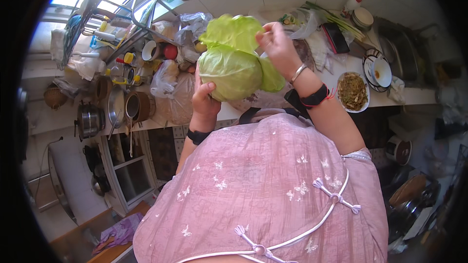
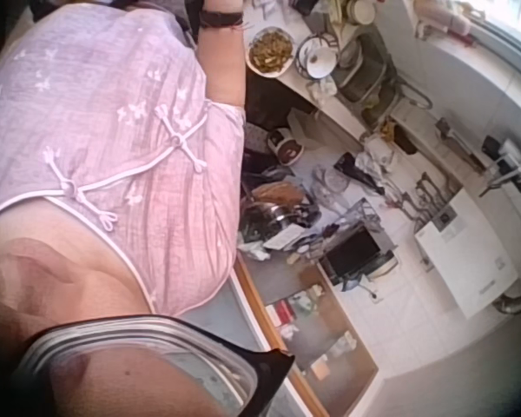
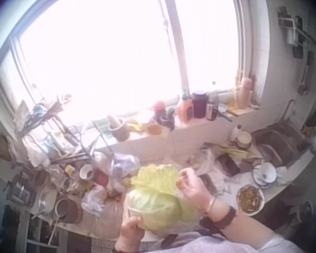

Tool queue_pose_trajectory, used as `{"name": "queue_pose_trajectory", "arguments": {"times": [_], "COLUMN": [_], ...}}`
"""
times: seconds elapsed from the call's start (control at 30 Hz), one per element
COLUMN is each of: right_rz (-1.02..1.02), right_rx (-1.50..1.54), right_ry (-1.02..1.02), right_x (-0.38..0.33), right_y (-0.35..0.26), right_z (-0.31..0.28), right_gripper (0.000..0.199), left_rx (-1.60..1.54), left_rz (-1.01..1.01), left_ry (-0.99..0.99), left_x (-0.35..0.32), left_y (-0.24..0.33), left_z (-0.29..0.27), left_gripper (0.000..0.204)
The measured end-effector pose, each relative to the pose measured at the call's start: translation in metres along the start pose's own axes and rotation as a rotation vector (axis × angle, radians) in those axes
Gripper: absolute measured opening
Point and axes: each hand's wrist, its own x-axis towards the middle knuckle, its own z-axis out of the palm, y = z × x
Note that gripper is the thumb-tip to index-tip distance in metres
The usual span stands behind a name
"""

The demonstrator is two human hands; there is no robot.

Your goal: The person peels leaves from a cabbage by hand, cuts the cabbage in half with a cleaver, retrieves a bowl from a cupboard, and shreds the cabbage on a wooden cutting board.

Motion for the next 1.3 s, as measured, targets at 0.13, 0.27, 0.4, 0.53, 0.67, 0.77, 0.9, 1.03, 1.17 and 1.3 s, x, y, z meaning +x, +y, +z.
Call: {"name": "queue_pose_trajectory", "arguments": {"times": [0.13,0.27,0.4,0.53,0.67,0.77,0.9,1.03,1.17,1.3], "right_rz": [-0.351,-0.336,-0.278,-0.718,-0.827,-0.938,-1.109,-1.241,-1.283,-1.177], "right_rx": [-0.154,-0.161,-0.313,-0.426,-0.395,-0.519,-0.645,-0.729,-0.757,-0.772], "right_ry": [-0.333,-0.420,-0.355,-0.359,-0.308,-0.299,-0.251,-0.150,-0.089,-0.146], "right_x": [-0.021,-0.018,-0.019,-0.023,-0.026,-0.027,-0.032,-0.035,-0.038,-0.047], "right_y": [-0.001,-0.001,0.001,-0.009,-0.023,-0.029,-0.040,-0.044,-0.043,-0.069], "right_z": [0.008,-0.003,-0.012,-0.019,-0.017,-0.021,-0.024,-0.024,-0.022,-0.025], "right_gripper": [0.056,0.065,0.063,0.058,0.055,0.055,0.052,0.045,0.042,0.048], "left_rx": [0.017,-0.002,-0.091,-0.066,-0.078,-0.111,-0.126,-0.134,-0.148,-0.117], "left_rz": [0.018,-0.067,-0.137,-0.116,-0.080,-0.096,-0.080,-0.047,-0.052,-0.029], "left_ry": [0.004,-0.032,-0.083,-0.078,-0.116,-0.170,-0.188,-0.227,-0.240,-0.187], "left_x": [0.003,0.005,0.004,-0.001,-0.002,-0.003,-0.002,0.000,-0.001,-0.002], "left_y": [0.005,0.006,0.006,0.006,0.005,0.008,0.008,0.007,0.007,0.016], "left_z": [0.004,-0.008,-0.010,-0.005,-0.014,-0.017,-0.026,-0.028,-0.033,-0.011], "left_gripper": [0.088,0.086,0.090,0.098,0.103,0.103,0.106,0.110,0.116,0.125]}}
